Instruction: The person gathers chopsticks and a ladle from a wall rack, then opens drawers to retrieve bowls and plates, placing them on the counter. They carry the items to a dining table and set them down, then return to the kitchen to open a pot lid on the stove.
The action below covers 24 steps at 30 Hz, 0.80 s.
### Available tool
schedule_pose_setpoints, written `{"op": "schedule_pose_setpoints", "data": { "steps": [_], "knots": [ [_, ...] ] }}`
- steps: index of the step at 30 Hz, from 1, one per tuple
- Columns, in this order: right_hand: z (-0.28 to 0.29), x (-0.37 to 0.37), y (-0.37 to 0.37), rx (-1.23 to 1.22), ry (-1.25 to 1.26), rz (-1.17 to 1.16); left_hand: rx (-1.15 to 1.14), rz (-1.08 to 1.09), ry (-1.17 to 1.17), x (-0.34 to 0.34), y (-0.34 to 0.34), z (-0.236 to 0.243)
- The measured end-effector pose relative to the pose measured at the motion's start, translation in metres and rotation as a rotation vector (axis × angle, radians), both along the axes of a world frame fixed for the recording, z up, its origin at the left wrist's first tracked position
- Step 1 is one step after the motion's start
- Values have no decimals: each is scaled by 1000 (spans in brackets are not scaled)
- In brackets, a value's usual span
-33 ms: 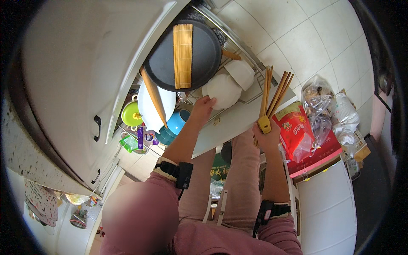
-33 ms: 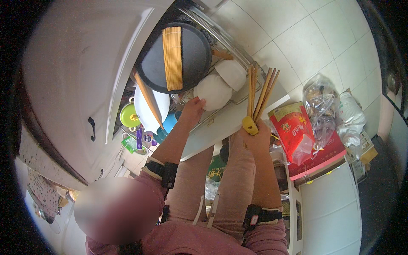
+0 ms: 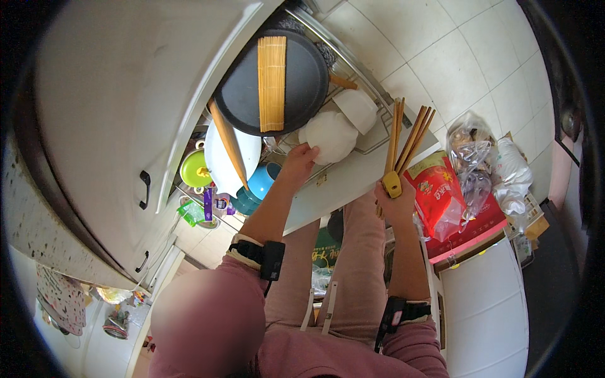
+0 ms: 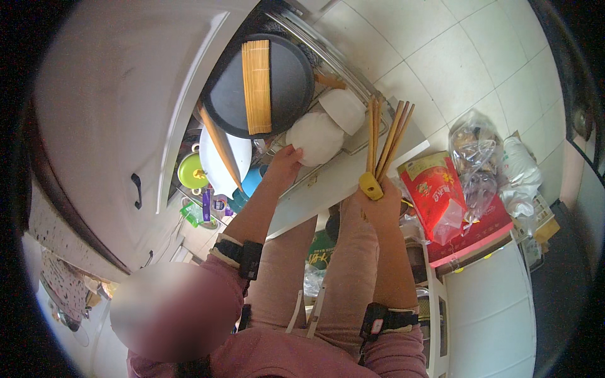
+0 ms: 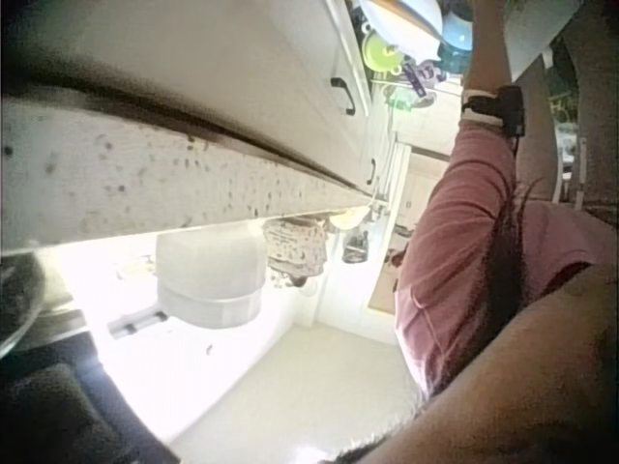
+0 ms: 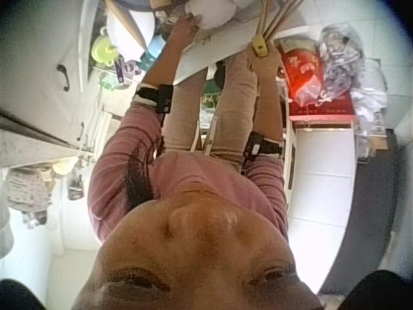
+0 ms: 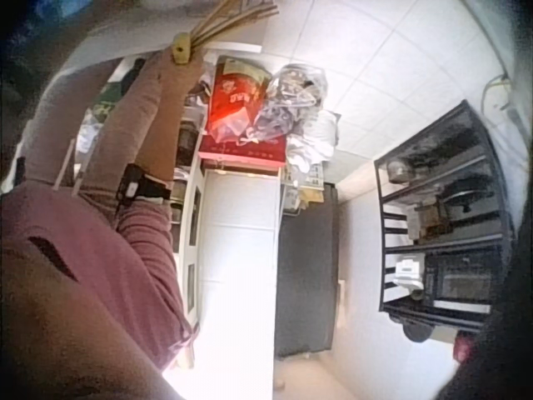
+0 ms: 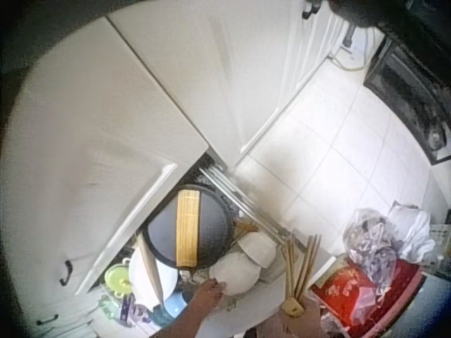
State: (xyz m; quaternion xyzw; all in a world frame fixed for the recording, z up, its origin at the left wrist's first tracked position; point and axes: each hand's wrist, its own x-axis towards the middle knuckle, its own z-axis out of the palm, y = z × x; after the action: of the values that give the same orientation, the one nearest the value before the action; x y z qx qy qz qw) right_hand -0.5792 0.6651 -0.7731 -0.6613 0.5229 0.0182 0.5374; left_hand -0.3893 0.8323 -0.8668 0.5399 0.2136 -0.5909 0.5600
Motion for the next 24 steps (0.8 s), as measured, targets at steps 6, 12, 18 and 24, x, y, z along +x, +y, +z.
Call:
{"op": "schedule_pose_setpoints", "data": {
  "steps": [6,12,18,24],
  "knots": [
    [1,2,-1,-7,42,30,-30,34,55,9,26,19],
    [7,8,0,43,62,-64,3,-41,14,16,36,55],
    [61,23,-7,-118,83,29,149,-485,-247,32,48,188],
    [194,42,-11,-4,-116,8,-332,-643,-628,55,53,394]
  ]
}}
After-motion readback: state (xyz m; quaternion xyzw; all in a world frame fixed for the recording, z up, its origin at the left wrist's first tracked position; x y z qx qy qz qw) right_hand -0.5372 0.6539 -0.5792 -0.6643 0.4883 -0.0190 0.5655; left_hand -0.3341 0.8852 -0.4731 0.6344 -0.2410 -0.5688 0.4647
